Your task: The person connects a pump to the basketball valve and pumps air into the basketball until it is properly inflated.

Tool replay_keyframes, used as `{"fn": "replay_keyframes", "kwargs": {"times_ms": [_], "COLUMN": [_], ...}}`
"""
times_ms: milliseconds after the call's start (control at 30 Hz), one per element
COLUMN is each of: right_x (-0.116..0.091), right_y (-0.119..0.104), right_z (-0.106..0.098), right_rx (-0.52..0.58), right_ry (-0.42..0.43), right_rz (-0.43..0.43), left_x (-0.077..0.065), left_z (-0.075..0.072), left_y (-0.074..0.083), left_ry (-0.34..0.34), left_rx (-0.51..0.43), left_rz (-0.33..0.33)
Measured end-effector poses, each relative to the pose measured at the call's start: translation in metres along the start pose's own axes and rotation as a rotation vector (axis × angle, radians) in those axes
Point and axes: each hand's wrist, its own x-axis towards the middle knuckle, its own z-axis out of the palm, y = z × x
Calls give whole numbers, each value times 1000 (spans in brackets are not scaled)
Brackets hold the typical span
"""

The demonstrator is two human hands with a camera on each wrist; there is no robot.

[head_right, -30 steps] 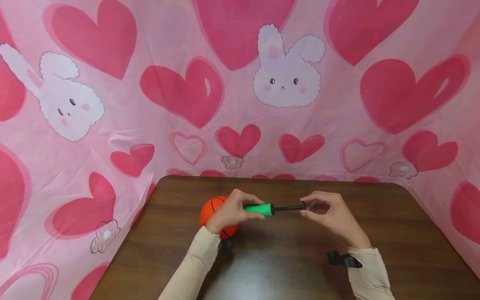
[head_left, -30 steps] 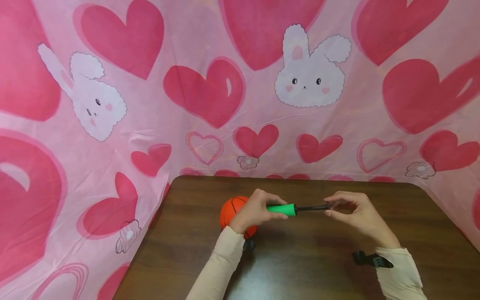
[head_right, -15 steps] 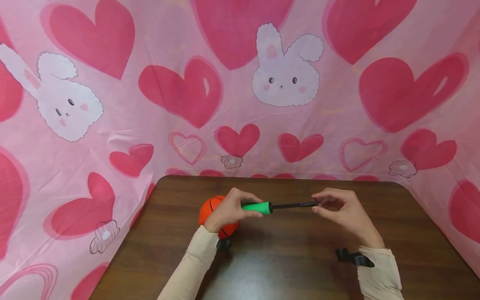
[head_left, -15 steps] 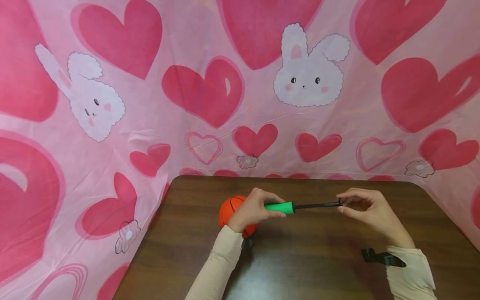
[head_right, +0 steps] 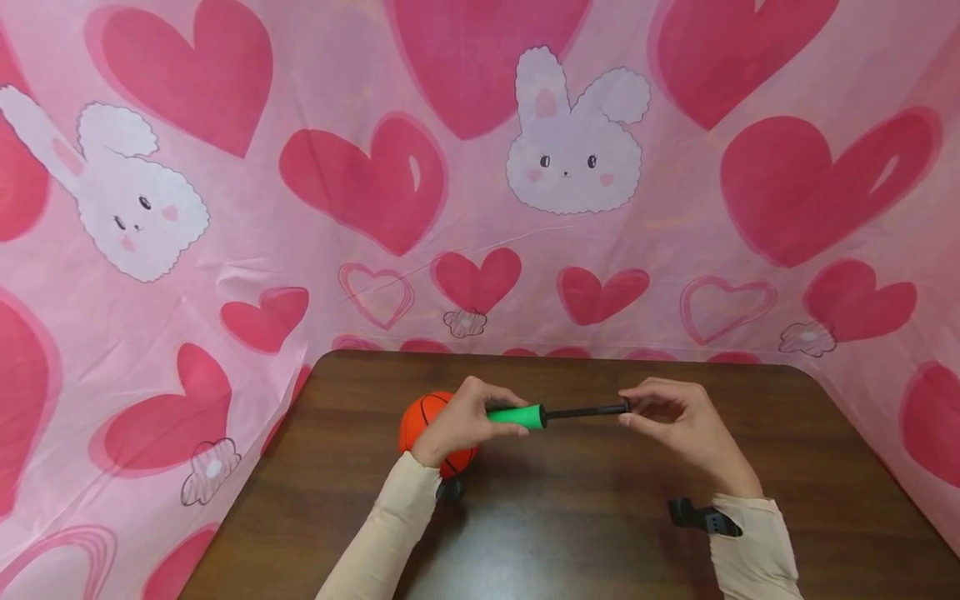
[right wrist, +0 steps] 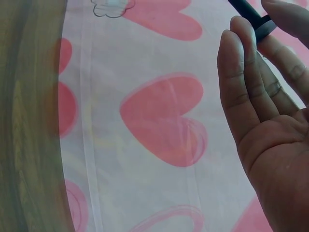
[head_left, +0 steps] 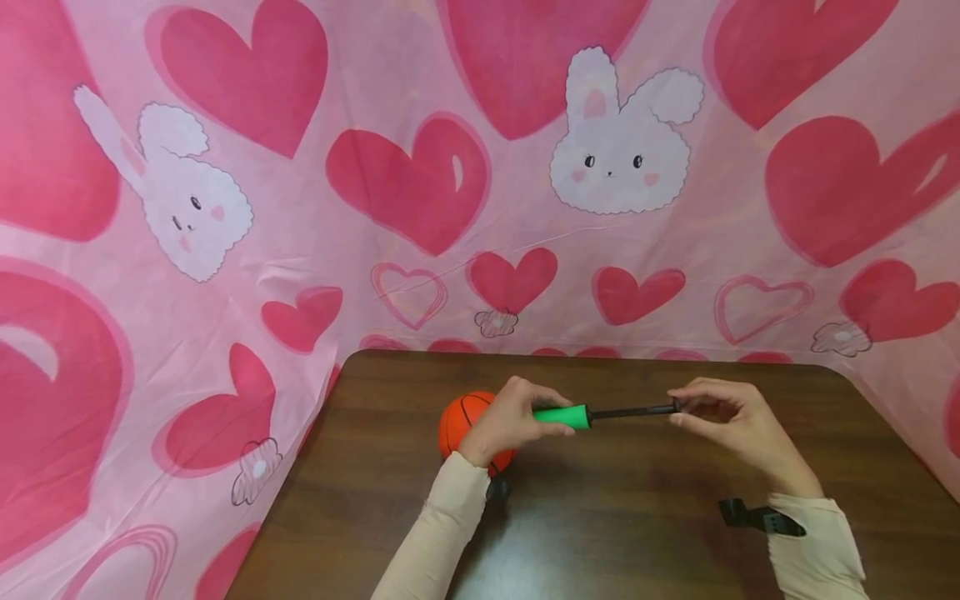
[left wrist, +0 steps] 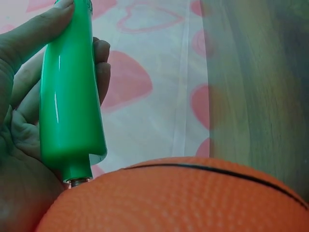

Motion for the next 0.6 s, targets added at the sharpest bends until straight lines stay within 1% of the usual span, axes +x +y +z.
{"fn": "replay_keyframes", "kwargs": {"times_ms": [200, 300, 500, 600], "right_x": [2, 4, 7, 8], "right_y": [2, 1, 1, 2], "right_z": [12, 21, 43, 52], "right_rx": [28, 42, 83, 94], "right_ry": [-34, -37, -37, -41], "right_rz": [-7, -10, -53, -60], "left_x": [0, 0, 0, 1], "left_z": [1, 2, 3, 4], "left_y": [0, 1, 2, 3], "left_ry": [3, 1, -5, -6], "left_rx": [-3, -3, 12, 19], "left_rz": [6, 12, 26, 41]}}
